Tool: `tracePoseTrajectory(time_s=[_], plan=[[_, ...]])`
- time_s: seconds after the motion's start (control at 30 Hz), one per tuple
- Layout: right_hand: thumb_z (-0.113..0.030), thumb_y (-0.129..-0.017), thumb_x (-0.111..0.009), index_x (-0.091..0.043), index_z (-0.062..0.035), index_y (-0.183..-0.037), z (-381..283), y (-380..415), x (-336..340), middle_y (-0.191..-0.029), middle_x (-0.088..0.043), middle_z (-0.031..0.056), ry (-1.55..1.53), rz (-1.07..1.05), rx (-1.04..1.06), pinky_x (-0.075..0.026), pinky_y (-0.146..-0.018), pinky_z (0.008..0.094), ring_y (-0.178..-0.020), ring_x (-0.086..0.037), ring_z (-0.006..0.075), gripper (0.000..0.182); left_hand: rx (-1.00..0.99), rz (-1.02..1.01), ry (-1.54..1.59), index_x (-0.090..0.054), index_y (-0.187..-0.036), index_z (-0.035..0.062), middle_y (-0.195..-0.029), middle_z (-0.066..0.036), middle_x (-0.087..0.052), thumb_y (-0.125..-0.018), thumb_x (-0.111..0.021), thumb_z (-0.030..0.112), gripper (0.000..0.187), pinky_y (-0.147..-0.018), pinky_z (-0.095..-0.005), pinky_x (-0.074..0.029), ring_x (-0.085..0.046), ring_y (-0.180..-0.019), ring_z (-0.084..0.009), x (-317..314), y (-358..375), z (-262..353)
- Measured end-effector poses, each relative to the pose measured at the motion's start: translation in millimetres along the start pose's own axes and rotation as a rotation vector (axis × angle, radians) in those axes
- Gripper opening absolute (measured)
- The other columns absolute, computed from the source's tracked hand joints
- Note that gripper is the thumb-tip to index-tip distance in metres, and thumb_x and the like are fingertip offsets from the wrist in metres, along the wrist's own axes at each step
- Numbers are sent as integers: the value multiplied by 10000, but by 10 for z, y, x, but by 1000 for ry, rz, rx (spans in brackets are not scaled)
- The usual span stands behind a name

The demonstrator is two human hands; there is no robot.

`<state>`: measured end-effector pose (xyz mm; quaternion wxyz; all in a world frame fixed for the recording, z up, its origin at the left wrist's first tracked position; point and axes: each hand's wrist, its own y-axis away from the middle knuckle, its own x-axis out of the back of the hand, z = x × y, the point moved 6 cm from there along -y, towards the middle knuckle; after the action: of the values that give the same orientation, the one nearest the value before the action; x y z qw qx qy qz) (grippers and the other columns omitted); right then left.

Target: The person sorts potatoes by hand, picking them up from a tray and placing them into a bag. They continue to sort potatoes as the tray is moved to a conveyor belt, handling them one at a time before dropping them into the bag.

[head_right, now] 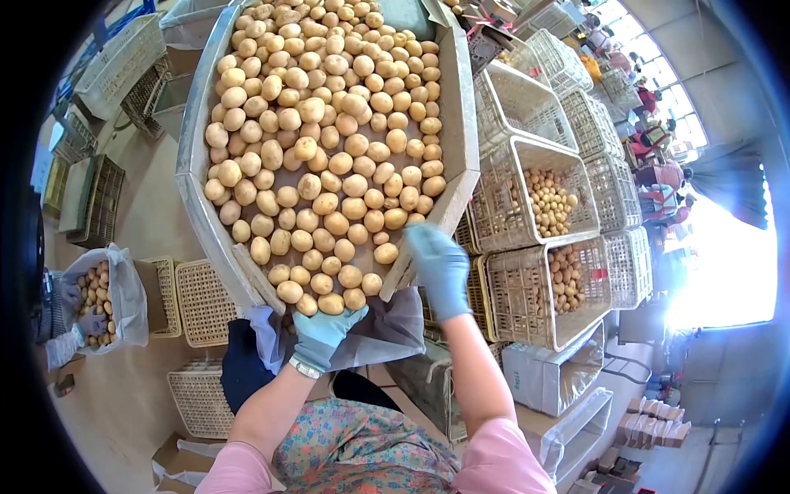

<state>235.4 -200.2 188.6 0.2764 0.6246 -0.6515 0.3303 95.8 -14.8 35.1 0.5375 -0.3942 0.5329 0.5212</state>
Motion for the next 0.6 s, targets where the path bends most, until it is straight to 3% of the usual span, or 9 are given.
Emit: tracePoseTrajectory(time_s=[0.03, 0.2, 0.3, 0.37, 0.43, 0.47, 0.53, 0.57, 0.6], plan=[[-357, -1024, -618, -748, -128, -1022, -26, 41, -386, -924, -711, 52, 773, -102, 314, -539, -760, 389, -866, -669, 210, 263, -68, -40, -151, -342, -1623, 186, -1674, -1, -385, -881, -705, 688, 967, -1258, -445, -309, -368, -1521, -229, 87, -5, -38], [-408, -940, -668, -738, -166, -844, -99, -195, -1076, -876, -715, 35, 1153, -243, 53, -489, -798, 510, -926, -680, 286, 269, 15, 75, 8, -333, -1620, 166, -1661, -15, -398, -865, -720, 700, 1003, -1248, -430, -326, -377, -1511, -227, 186, -20, -61], [-383, -929, -671, -751, -156, -868, -250, -176, -567, -873, -716, 34, 888, -238, 139, -497, -833, 513, -952, -674, 274, 247, 22, 98, -41, -337, -1615, 166, -1654, -14, -407, -856, -722, 710, 1010, -1243, -425, -331, -383, -1504, -231, 154, 8, -91], [-332, -895, -710, -741, -145, -855, -64, -401, 215, -834, -714, 48, 860, 141, 1, -532, -806, 503, -921, -694, 277, 194, 17, 120, -194, -349, -1610, 176, -1646, -7, -419, -855, -715, 720, 1000, -1237, -423, -336, -392, -1496, -238, 131, 9, -70], [-280, -971, -652, -768, -152, -874, -462, -209, 852, -912, -758, 91, 1575, 998, 427, -606, -732, 413, -904, -761, 251, 198, 17, 144, -354, -361, -1605, 186, -1637, -1, -432, -854, -708, 730, 990, -1231, -422, -342, -401, -1488, -245, 115, 35, -31], [-280, -971, -652, -768, -152, -874, -461, -283, 789, -912, -758, 91, 1573, 1005, 431, -606, -732, 413, -904, -761, 251, 198, 12, 140, -353, -361, -1605, 186, -1637, -1, -432, -854, -708, 730, 990, -1231, -422, -342, -401, -1488, -245, 92, 18, -12], [-148, -897, -675, -717, -160, -883, -66, -711, 369, -823, -726, 49, 1136, 78, 95, -576, -669, 421, -801, -744, 258, 46, -107, 70, -896, -344, -1577, 143, -1620, -78, -400, -980, -600, 601, 795, -1166, -600, -387, -410, -1462, -336, -22, -28, 53], [-116, -934, -625, -704, -169, -974, -241, -559, -5, -846, -733, 40, 1106, -119, 239, -581, -685, 417, -806, -750, 259, 104, -160, 36, -1170, -336, -1563, 121, -1611, -117, -385, -1043, -546, 537, 698, -1134, -690, -410, -415, -1448, -382, -71, -7, 60], [-121, -958, -599, -669, -179, -1050, -42, -498, -412, -889, -737, 53, 974, -114, 381, -583, -703, 419, -829, -751, 271, 129, -144, 33, -897, -339, -1557, 116, -1621, -115, -367, -1043, -546, 538, 696, -1126, -694, -410, -404, -1456, -380, -43, -6, 42]])
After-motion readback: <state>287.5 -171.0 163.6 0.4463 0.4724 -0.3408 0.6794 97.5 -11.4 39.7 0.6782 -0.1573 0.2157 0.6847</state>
